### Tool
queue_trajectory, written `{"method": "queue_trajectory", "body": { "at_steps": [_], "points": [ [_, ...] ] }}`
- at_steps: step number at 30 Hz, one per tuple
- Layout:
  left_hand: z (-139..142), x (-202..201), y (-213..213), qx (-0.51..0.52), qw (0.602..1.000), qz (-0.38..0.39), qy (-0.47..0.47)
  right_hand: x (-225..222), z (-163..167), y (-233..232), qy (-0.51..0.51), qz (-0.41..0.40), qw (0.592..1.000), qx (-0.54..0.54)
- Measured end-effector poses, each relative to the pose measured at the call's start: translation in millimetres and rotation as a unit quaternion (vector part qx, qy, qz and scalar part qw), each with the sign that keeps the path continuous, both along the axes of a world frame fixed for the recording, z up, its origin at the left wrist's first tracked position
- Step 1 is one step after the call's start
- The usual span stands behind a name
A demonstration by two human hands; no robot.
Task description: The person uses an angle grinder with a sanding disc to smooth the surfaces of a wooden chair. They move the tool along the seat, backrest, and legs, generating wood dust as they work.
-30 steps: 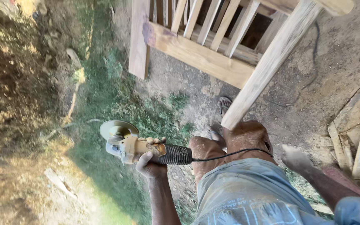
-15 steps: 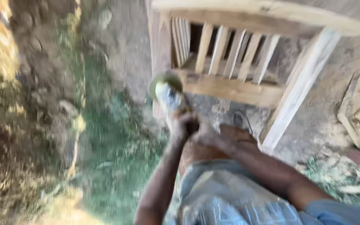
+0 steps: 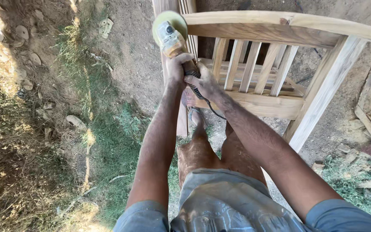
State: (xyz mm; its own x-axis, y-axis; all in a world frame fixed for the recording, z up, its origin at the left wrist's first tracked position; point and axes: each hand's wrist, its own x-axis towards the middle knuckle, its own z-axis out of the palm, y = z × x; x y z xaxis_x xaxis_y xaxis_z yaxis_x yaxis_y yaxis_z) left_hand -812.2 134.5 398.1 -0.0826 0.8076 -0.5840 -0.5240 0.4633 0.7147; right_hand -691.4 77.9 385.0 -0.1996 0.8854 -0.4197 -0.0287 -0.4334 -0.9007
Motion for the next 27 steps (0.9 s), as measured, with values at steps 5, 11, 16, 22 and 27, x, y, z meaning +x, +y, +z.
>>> {"method": "queue_trajectory", "body": {
  "at_steps": [5,11,16,22,27],
  "points": [
    [-1.9,38.3,18.0,-0.033,0.998,-0.048,-0.004,36.2,2.6,4.9,0.043,-0.035,0.998,0.033],
    [-4.3,92.2,16.7,-0.061,0.986,-0.154,0.031,81.8,-0.4,-11.8,0.023,-0.112,0.993,-0.025],
    [1.0,94.8,26.2,0.038,0.908,-0.369,0.195,65.4,-6.8,-12.0,0.062,-0.16,0.984,-0.048],
    [-10.6,14.1,34.0,-0.023,0.992,-0.124,0.021,16.0,-5.0,37.6,0.037,-0.012,0.999,-0.031],
    [-22.6,5.2,29.7,-0.032,0.997,-0.058,-0.047,14.3,-4.1,43.1,-0.075,0.047,0.994,-0.067]
  ]
}}
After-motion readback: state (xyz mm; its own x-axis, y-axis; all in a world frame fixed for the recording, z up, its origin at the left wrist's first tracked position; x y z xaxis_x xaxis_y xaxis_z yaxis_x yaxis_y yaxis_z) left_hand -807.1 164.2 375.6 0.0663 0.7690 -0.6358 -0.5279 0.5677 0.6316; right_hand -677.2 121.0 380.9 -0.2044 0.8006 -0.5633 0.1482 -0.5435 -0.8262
